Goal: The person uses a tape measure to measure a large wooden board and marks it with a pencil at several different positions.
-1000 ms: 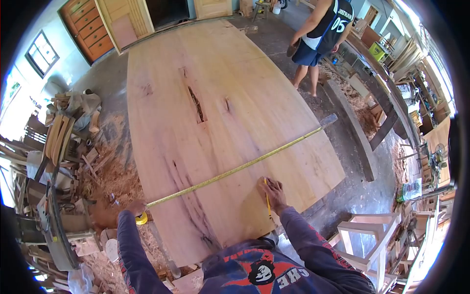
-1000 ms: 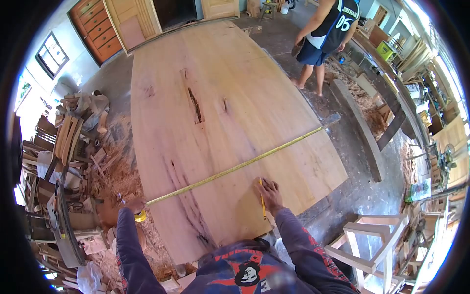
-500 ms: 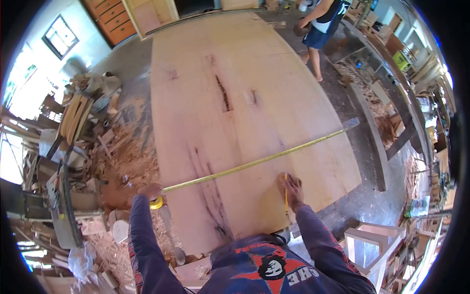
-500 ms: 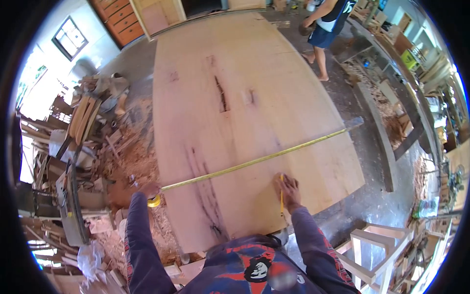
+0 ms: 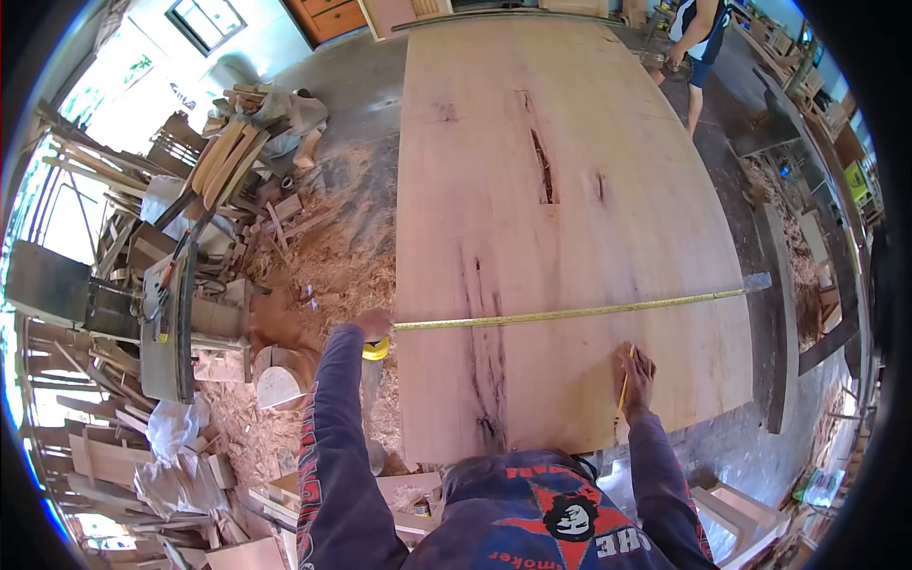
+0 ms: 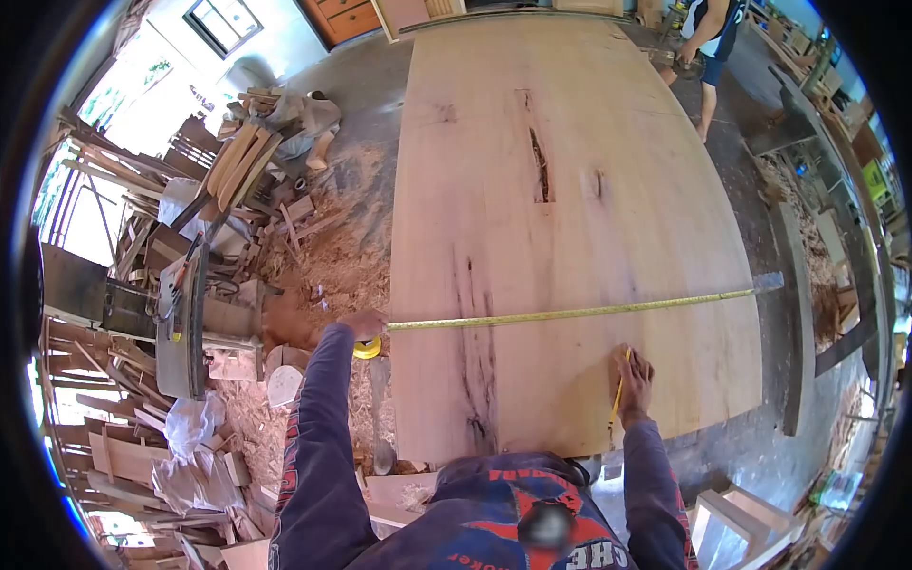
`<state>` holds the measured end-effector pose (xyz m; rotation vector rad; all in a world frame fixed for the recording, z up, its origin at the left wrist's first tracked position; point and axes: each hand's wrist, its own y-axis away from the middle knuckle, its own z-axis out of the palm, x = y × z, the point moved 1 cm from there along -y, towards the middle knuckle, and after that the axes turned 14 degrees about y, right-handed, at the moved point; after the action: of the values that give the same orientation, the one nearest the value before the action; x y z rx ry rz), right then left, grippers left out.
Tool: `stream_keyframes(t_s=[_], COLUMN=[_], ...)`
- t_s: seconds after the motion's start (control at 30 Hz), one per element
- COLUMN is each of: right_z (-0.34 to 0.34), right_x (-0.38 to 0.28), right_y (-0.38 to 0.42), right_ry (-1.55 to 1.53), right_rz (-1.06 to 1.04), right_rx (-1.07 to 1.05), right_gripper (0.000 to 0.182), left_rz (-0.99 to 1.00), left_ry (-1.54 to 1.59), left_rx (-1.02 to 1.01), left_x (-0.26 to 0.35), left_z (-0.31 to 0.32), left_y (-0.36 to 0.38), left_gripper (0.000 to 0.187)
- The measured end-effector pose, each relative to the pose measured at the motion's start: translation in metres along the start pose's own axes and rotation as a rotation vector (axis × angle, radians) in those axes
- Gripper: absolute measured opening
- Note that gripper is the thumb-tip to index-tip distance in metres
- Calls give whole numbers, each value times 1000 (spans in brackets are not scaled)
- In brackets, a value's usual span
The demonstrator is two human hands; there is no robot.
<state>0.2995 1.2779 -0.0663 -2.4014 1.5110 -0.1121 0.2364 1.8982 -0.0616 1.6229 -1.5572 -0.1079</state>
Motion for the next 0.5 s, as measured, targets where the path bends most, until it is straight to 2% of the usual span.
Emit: stream_keyframes(t_s=[0.07,0.17,0.37,0.47,0.5], right_z=[-5,-5,-7,-5,-4], right_x=[-3,-4,-6,-5,-5], right_y=[-2,-1,-2,-2,-2], right_ry=[-8,-9,-10,10,18], right_rz=[3,2,3,1,0], right_rx=[2,1,-19,-16,-17], right_gripper=[42,43,39,37,36], left_rz=[-121,-122,-136,35,26], left_ry=[94,183,186,62,65], left_rx=[8,104,44,33,12], left_x=[-4,-1,3,0,-5], left_z=[3,4,-2,-4,-3], left_y=[-4,1,0,-1,-5], left_gripper=[23,23,25,25,25])
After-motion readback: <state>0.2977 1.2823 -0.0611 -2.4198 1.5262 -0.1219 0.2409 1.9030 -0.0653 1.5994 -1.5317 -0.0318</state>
